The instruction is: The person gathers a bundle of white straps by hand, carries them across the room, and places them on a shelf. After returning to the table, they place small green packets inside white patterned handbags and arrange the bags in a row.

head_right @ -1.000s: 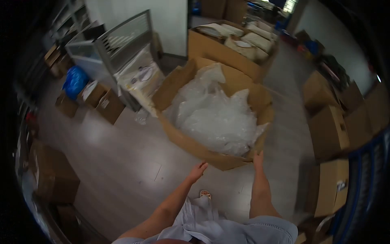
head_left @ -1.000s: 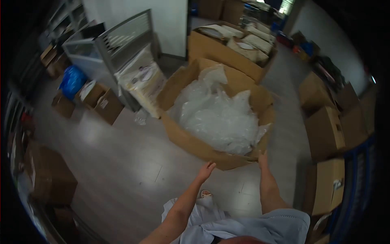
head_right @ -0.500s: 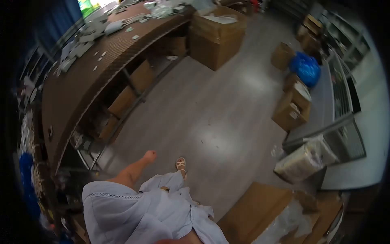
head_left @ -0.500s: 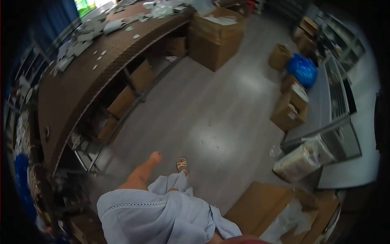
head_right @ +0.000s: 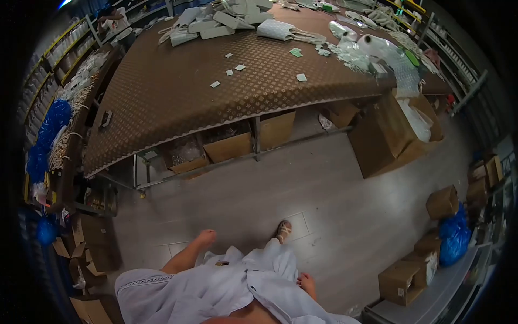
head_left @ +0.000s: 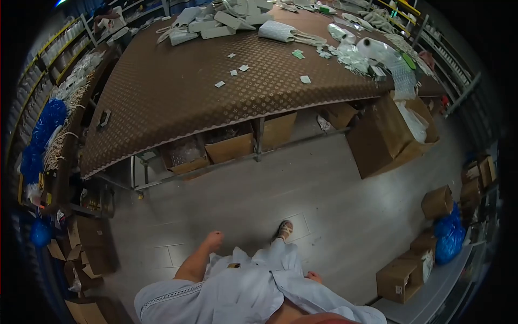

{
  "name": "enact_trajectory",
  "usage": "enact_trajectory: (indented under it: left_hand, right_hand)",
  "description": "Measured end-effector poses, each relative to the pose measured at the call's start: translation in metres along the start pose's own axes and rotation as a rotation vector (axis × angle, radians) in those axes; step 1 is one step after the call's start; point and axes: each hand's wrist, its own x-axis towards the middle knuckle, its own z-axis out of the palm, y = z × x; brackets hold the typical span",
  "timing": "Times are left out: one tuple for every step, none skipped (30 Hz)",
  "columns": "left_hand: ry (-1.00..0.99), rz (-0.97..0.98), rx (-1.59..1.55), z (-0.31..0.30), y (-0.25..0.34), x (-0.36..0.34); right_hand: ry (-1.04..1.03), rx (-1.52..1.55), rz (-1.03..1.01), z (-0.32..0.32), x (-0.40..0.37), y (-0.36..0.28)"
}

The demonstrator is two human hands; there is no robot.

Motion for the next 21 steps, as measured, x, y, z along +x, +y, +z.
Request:
enact_trajectory:
  left_hand:
    - [0.014,0.022,0.018,0.012,0.022,-0.01]
    - [0.025,0.033,0.039,0.02,0.039,-0.012]
    - [0.025,0.008,0.023,0.024,0.047,-0.003]
    - [0.18,0.245,0.194,0.029,0.053,0.011]
    - [0.348,0.491,0.371,0.031,0.067,0.022]
    - [0.366,0.479,0.355,0.033,0.09,0.024]
    - [0.444,0.473,0.267,0.038,0.119,0.018]
    - [0.521,0.467,0.178,0.042,0.148,0.011]
    - [0.538,0.456,0.159,0.045,0.176,0.009]
    - [0.712,0.603,0.201,0.048,0.203,0.008]
    - [0.88,0.75,0.253,0.047,0.229,0.007]
    - [0.879,0.744,0.25,0.042,0.258,0.001]
    - [0.914,0.735,0.24,0.035,0.29,-0.005]
    - [0.937,0.734,0.241,0.027,0.322,-0.001]
    - [0.971,0.78,0.26,0.016,0.35,0.013]
    - [1.002,0.826,0.28,0.001,0.377,0.029]
    - [1.004,0.822,0.33,-0.016,0.411,0.044]
    - [1.006,0.813,0.382,-0.029,0.443,0.06]
    - [0.978,0.812,0.419,-0.042,0.469,0.071]
    - [0.952,0.76,0.482,-0.057,0.507,0.083]
    - [0.934,0.718,0.519,-0.065,0.549,0.097]
  right_hand:
    - [-0.065,-0.223,-0.076,-0.003,0.024,-0.024]
    - [-0.13,-0.447,-0.144,-0.007,0.042,-0.046]
    - [-0.194,-0.677,-0.204,-0.018,0.056,-0.064]
    - [-0.159,-0.718,-0.194,-0.02,0.057,-0.115]
    - [-0.128,-0.752,-0.2,-0.011,0.057,-0.169]
    - [-0.071,-0.724,-0.265,-0.009,0.099,-0.188]
    - [-0.016,-0.695,-0.332,-0.01,0.145,-0.211]
    - [-0.005,-0.664,-0.469,-0.011,0.165,-0.252]
    - [0.007,-0.628,-0.604,-0.002,0.186,-0.306]
    - [0.041,-0.613,-0.775,0.012,0.179,-0.372]
    - [0.19,-0.628,-0.941,0.035,0.164,-0.432]
    - [0.177,-0.523,-1.043,0.054,0.162,-0.486]
    - [0.196,-0.52,-1.151,0.072,0.156,-0.536]
    - [0.189,-0.453,-1.184,0.089,0.158,-0.579]
    - [0.24,-0.444,-1.245,0.104,0.157,-0.62]
    - [0.314,-0.472,-1.249,0.116,0.158,-0.66]
    - [0.373,-0.439,-1.215,0.127,0.167,-0.694]
    - [0.452,-0.484,-1.2,0.133,0.173,-0.732]
    - [0.521,-0.528,-1.18,0.139,0.178,-0.756]
    - [0.534,-0.506,-1.159,0.149,0.192,-0.771]
    - [0.611,-0.597,-1.052,0.155,0.205,-0.797]
